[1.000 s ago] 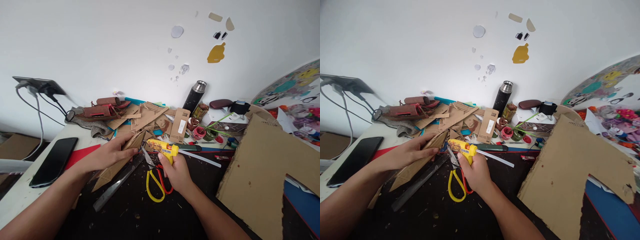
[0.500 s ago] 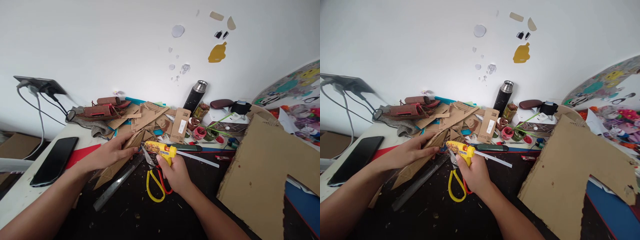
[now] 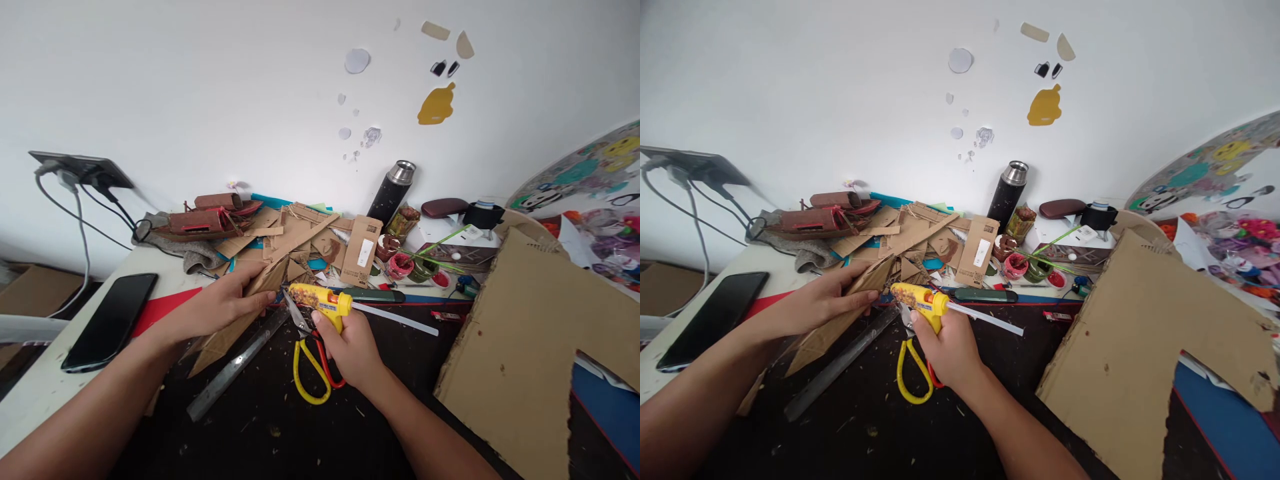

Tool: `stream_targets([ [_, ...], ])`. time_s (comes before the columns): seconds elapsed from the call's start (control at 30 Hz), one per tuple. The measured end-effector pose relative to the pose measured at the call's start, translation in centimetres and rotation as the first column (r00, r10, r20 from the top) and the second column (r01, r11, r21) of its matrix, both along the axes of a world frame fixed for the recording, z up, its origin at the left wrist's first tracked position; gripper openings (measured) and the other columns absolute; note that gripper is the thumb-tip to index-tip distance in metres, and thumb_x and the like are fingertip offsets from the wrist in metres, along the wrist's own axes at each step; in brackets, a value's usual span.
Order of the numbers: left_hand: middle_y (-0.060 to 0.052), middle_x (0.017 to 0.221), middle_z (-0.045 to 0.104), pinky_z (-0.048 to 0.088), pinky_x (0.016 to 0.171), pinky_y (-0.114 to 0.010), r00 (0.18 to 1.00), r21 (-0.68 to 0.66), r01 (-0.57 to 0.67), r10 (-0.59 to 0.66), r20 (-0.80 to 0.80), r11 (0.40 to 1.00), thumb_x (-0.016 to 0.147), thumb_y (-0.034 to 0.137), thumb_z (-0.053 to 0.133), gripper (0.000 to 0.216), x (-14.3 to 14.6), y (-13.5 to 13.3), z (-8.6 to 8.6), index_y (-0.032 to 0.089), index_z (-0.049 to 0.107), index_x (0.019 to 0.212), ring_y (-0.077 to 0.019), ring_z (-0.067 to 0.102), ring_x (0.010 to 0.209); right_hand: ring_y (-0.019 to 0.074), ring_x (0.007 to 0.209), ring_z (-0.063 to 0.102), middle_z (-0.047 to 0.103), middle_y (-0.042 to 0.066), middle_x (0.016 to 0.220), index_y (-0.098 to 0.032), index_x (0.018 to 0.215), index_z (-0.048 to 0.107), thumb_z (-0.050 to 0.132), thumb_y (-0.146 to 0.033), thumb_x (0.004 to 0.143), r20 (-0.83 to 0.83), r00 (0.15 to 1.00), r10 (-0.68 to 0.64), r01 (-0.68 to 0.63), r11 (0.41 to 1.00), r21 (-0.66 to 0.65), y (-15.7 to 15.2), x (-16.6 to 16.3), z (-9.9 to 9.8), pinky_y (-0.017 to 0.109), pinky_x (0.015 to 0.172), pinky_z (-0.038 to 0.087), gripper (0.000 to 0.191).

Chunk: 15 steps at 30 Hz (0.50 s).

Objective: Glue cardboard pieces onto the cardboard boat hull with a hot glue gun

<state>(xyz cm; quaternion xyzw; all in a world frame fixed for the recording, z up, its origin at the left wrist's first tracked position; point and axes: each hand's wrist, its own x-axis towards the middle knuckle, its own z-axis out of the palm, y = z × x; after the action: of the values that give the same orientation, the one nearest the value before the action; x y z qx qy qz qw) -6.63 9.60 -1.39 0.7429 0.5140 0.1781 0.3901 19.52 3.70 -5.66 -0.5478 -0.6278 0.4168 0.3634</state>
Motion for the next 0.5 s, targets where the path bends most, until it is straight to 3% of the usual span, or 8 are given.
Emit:
stream_targets([
  [0.3,-0.007,0.141,0.072,0.053,0.105,-0.039,1.000,-0.006,-0.006,0.006,0.030,1.000,0.100,0.066,0.061,0.066,-0.35,-0.03,-0.64,0.022,0.060,0.150,-0.0338,0.065,0.124,0.0181,0.050,0.054,0.049,-0.004,0.046,-0.023,0.073,0.066,0.059,-0.049,0.103,0.030,0.999,0.021,-0.021,1.000,-0.005,0.05,-0.04,0.07,0.027,0.054,0.041,0.040],
  [0.5,-0.007,0.137,0.073,0.053,0.104,-0.038,1.000,0.028,-0.005,0.005,0.000,1.000,0.099,0.065,0.061,0.063,-0.27,-0.02,-0.57,0.020,0.064,0.143,-0.0334,0.065,0.122,0.0196,0.051,0.057,0.051,-0.003,0.047,-0.023,0.077,0.069,0.061,-0.051,0.103,0.028,0.999,0.016,-0.015,1.000,-0.003,0.03,-0.02,-0.14,0.027,0.055,0.043,0.039],
])
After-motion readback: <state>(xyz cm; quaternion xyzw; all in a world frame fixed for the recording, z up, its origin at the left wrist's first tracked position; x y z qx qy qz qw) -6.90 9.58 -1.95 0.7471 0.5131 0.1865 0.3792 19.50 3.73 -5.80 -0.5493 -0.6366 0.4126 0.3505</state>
